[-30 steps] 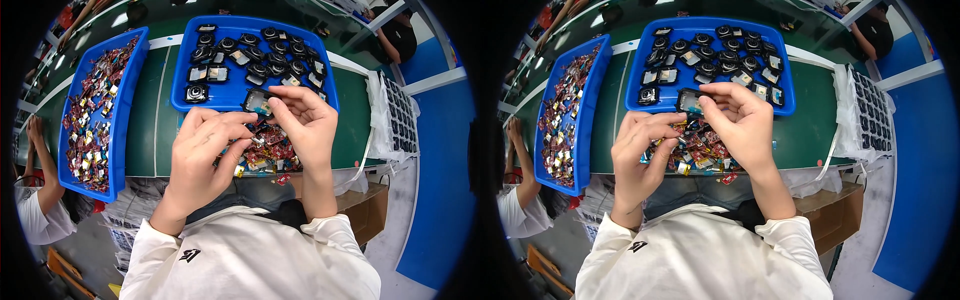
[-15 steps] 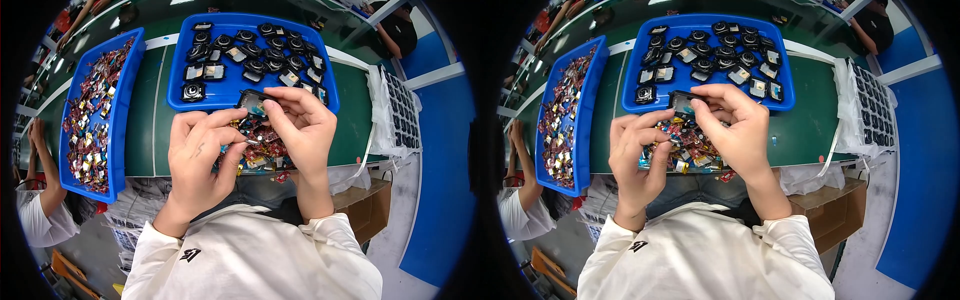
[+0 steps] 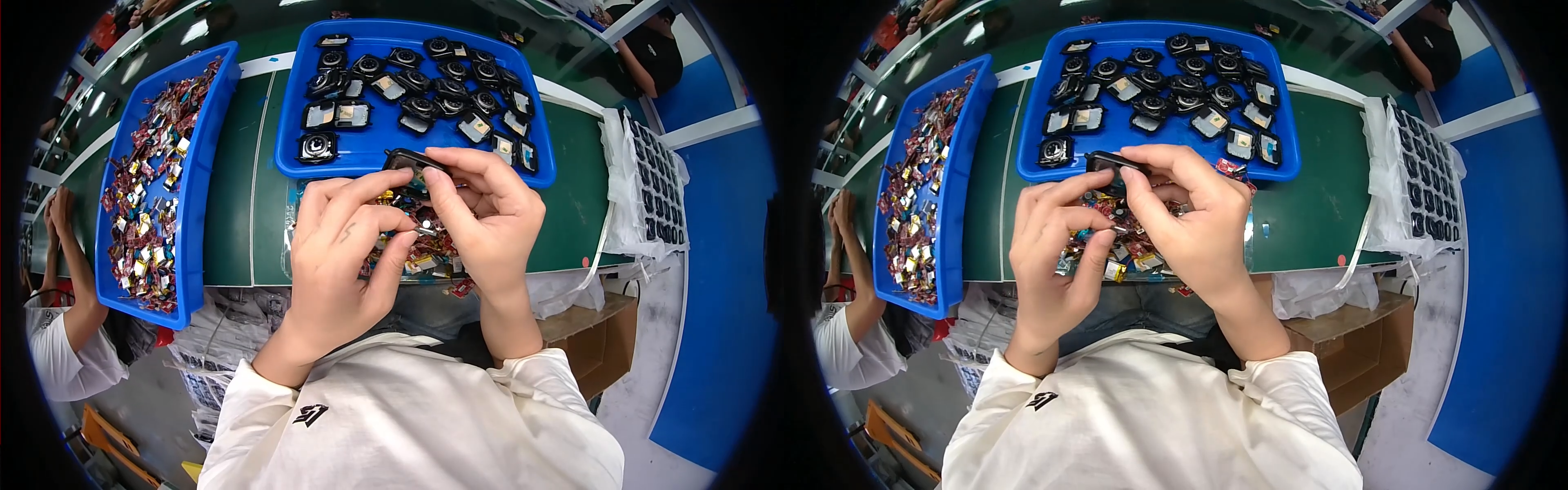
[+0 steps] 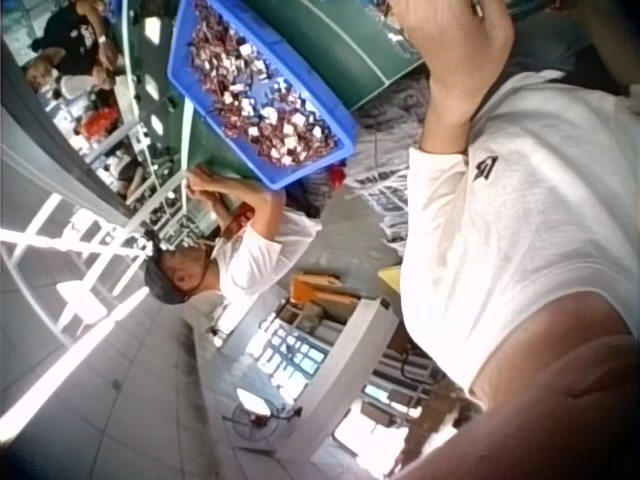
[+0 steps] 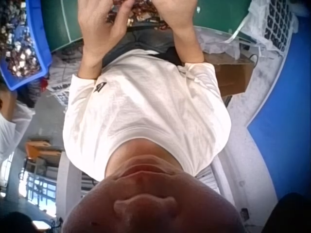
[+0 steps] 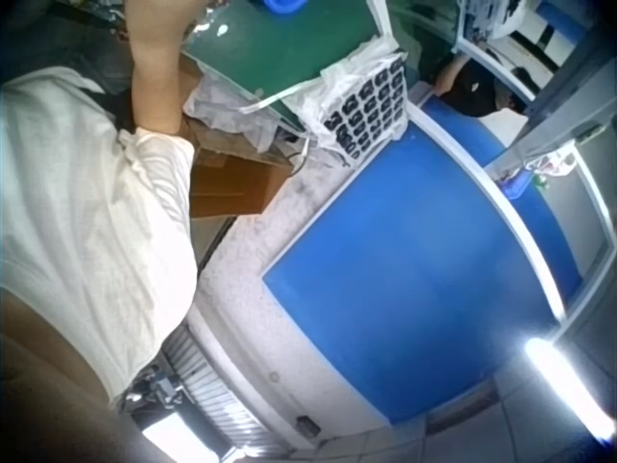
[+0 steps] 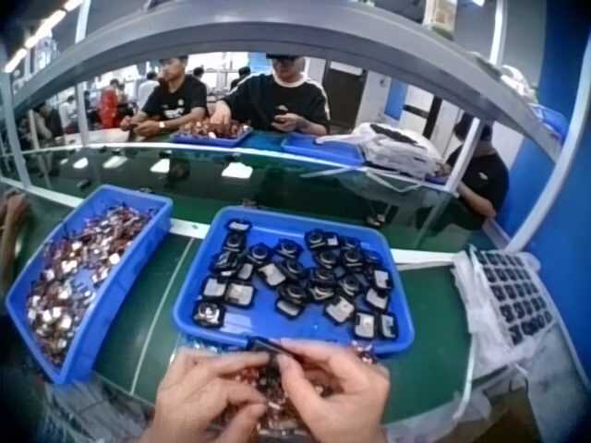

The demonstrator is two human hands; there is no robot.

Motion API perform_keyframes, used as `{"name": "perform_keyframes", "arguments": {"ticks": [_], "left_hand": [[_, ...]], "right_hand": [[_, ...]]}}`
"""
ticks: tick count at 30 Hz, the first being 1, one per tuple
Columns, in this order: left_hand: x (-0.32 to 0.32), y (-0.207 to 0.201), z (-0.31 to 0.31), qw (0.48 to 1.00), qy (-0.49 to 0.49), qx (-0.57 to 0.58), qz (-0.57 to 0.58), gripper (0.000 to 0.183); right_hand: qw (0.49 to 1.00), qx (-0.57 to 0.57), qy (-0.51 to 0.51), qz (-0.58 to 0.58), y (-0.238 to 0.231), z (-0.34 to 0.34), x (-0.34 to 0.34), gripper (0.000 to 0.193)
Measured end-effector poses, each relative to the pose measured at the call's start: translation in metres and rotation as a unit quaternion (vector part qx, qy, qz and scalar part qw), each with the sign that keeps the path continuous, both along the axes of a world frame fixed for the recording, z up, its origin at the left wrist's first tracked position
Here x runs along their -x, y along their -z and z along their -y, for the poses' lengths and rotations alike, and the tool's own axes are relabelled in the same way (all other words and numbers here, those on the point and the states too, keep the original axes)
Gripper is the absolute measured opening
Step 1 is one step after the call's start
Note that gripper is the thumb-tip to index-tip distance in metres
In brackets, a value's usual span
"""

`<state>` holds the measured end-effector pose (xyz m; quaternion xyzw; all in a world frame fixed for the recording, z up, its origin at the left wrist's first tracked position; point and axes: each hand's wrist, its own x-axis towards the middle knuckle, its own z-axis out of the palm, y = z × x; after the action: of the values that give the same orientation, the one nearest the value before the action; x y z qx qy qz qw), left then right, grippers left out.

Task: Assembling small electronic components, possibly camera modules, on a production line.

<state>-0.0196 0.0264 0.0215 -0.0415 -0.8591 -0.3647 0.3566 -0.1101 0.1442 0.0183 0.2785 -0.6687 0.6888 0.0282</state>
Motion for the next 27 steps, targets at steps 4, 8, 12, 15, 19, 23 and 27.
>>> {"name": "perform_keyframes", "arguments": {"ticks": [4, 8, 12, 15, 19, 23, 27], "left_hand": [[0.0, 0.001, -0.002, 1.0, 0.009, -0.002, 0.017, 0.012], [-0.001, 0.005, 0.002, 0.998, 0.052, -0.032, 0.032, 0.012], [-0.001, 0.003, 0.004, 0.999, 0.011, -0.031, 0.001, 0.01], [-0.002, -0.007, 0.008, 0.998, -0.057, -0.019, 0.01, 0.008], [0.005, -0.012, 0.015, 0.997, -0.071, -0.01, 0.013, 0.006], [0.007, -0.015, 0.019, 0.997, -0.06, -0.007, 0.054, 0.006], [0.009, -0.015, 0.022, 0.996, -0.056, 0.007, 0.066, 0.005]], "right_hand": [[0.999, -0.016, -0.017, -0.024, 0.001, -0.002, 0.0, 0.016], [0.999, -0.038, -0.008, -0.02, -0.001, -0.003, -0.001, 0.017], [0.999, 0.01, -0.02, 0.036, -0.001, -0.001, -0.001, 0.018], [0.988, 0.018, -0.085, 0.125, -0.006, -0.006, 0.001, 0.023], [0.974, -0.008, -0.155, 0.163, -0.007, -0.01, -0.001, 0.029], [0.971, -0.036, -0.172, 0.163, -0.007, -0.01, -0.001, 0.03], [0.974, -0.045, -0.165, 0.15, -0.004, -0.009, -0.002, 0.03]]}}
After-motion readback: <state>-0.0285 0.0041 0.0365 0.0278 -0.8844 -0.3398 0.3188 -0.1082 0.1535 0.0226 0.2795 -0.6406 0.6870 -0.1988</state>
